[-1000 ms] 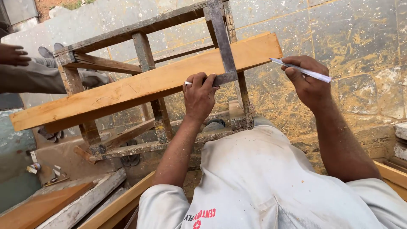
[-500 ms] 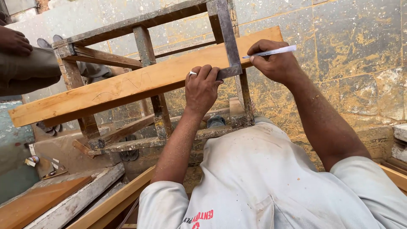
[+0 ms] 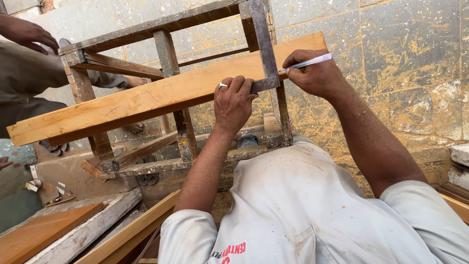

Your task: Use a square and a pen to mark lines on wooden planks for cutting or assembly.

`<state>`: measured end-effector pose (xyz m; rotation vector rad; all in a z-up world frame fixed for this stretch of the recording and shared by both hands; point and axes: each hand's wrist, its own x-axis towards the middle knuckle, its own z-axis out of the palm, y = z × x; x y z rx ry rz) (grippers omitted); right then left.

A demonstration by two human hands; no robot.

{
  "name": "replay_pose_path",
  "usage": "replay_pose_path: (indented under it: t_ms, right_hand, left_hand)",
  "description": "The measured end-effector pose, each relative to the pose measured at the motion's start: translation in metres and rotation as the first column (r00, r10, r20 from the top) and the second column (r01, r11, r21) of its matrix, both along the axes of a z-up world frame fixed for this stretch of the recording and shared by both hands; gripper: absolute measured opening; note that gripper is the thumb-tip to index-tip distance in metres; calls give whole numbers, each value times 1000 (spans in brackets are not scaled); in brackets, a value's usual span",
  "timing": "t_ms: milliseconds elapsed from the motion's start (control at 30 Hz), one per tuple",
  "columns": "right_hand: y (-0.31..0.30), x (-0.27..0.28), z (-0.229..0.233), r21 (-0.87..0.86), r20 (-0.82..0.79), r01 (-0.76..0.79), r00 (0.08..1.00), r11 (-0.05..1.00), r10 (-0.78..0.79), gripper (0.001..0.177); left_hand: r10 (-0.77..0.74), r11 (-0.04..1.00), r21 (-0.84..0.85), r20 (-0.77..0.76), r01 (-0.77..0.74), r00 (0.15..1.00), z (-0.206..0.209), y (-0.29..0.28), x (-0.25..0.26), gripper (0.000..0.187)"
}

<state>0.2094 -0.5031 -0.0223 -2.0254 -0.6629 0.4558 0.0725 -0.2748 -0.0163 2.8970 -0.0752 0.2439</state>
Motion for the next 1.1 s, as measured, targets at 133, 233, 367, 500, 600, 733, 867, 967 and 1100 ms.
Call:
replay_pose_path:
  t_ms: [133, 233, 367, 500, 600, 733, 867, 967, 1100]
  right_hand:
    - [5, 0, 5, 17, 32, 10, 999, 1000, -10, 15]
    - [3, -2, 2, 46, 106, 20, 994, 999, -25, 15]
    - [-8, -4, -6, 10, 153, -63, 986, 998, 61, 12]
    - [-18, 7, -14, 126, -3, 150, 989, 981, -151, 12]
    - [-24, 14, -17, 209, -100, 312, 950, 927, -297, 12]
    - [-24, 17, -21, 243, -191, 325, 940, 914, -284, 12]
    - [-24, 18, -22, 272, -236, 327, 935, 905, -267, 13]
    - [-26, 16, -22, 269, -225, 328, 935, 906, -272, 13]
    - [-25, 15, -23, 225, -176, 327, 940, 918, -292, 13]
  left_hand:
    - [8, 1000, 1, -10, -8, 1000, 1, -1, 0, 46]
    - [12, 1000, 9, 1, -12, 1000, 0, -1, 0, 47]
    - [13, 1000, 9, -11, -13, 1000, -1, 0, 0, 47]
    - [1, 1000, -25, -21, -2, 1000, 6, -2, 1, 41]
    - [-24, 999, 24, -17, 24, 1000, 8, -1, 2, 40]
    - [-15, 1000, 22, -22, 16, 1000, -8, -5, 4, 41]
    - [-39, 999, -32, 3, 39, 999, 3, -17, 13, 40]
    - [-52, 998, -34, 0, 52, 999, 3, -18, 11, 42]
    - [-28, 999, -26, -37, 27, 999, 3, -6, 6, 43]
